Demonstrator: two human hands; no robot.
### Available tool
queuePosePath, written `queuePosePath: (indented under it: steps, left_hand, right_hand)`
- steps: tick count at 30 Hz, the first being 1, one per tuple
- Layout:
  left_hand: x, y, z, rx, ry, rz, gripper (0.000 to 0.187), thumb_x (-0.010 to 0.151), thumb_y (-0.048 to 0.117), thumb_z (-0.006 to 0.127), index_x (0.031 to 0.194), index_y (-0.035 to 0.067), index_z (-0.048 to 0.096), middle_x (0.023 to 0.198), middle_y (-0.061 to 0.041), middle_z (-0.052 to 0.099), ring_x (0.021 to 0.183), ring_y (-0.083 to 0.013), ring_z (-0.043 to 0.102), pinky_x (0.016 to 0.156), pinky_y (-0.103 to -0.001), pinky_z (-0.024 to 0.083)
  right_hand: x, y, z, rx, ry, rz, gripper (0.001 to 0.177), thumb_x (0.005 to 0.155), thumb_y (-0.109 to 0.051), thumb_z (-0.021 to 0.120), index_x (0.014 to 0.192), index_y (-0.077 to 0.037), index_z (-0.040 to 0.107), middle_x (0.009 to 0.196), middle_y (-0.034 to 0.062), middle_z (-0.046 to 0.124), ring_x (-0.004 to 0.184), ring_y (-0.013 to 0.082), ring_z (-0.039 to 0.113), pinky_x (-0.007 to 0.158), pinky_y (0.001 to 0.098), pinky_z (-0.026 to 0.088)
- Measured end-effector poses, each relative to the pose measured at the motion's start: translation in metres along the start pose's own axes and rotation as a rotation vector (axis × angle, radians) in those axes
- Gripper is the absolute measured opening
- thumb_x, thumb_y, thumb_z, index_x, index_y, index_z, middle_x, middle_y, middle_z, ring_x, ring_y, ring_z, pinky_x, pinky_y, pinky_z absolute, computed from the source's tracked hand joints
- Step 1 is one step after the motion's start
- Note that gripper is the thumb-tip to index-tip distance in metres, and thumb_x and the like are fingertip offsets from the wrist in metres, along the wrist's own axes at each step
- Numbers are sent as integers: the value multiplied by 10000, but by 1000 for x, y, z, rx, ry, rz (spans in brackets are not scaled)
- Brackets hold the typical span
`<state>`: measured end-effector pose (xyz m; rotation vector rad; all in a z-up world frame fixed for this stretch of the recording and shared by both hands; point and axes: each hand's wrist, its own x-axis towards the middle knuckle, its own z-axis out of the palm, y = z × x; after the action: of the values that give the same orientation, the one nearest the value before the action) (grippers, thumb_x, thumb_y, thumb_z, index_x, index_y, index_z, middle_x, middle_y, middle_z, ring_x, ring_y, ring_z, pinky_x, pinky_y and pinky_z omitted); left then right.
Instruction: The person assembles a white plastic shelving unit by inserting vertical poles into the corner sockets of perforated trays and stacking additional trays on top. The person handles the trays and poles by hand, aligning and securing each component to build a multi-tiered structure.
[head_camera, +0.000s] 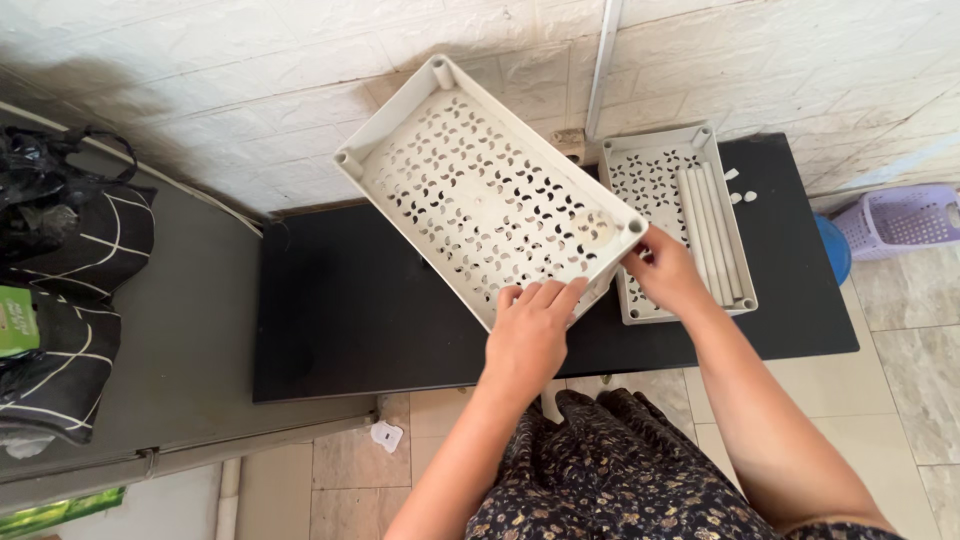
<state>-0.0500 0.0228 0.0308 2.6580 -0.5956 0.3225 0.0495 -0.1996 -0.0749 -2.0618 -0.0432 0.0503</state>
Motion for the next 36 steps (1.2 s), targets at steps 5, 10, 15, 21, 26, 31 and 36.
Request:
queuePosePath:
  steps: [5,10,15,21,26,31,36]
  left_hand:
    - [-17,-24,-23,-104,-75,6,370,842,61,691,1196,169,709,1017,-7,706,1023,-198,651,1001,-451,361]
    - [-36,-42,-44,-58,1,-44,313,825,-28,663,1026,193,757,998,32,719,1076,-190,626,1057,-491,297]
    - [-45,-55,-55,57,46,-230,397,706,-143,584,928,154,725,1024,25,704,1147,-202,606,1083,-505,285]
    - [-46,-43,-48,-145,167,-95,522,712,-126,585,1178,95,664,1132,-87,678,1147,-264,611,1084,-502,311]
    - [-44,-39,-32,-298,195,-91,389,830,-3,710,1207,71,649,1084,-68,688,1076,-271,630,1057,-406,385]
    - [-46,-51,-27,-280,244,-52,322,816,-21,694,1118,89,695,1052,-21,715,1012,-219,658,1010,-370,406]
    - [-47,-54,-22,-278,235,-72,295,808,-18,703,1081,95,711,1023,-13,720,995,-219,661,991,-371,403]
  right_hand:
    - [-33,0,6,-79,-151,146,264,854,-124,717,1115,-104,746,1027,78,778,834,194,703,779,337,580]
    - [-69,-27,18,-77,-300,-15,227,857,-193,750,1073,-128,775,1009,50,751,843,171,704,798,331,588]
    - [-79,-52,43,-91,-395,-191,185,901,-202,713,1052,-104,757,931,81,694,786,239,683,726,371,549]
    - [-71,-61,71,6,-387,-331,198,901,-147,695,1074,-51,702,974,128,685,835,301,681,729,389,542]
    - [-72,-68,98,173,-439,-276,204,942,-99,671,1145,-74,671,996,110,735,891,265,742,754,366,566]
    - [-69,-64,101,107,-438,-349,247,914,-24,632,1153,-64,680,956,125,710,826,270,702,722,365,544]
    - [-64,-65,100,138,-477,-287,188,926,-42,645,1110,-48,685,885,123,704,753,271,693,699,362,544]
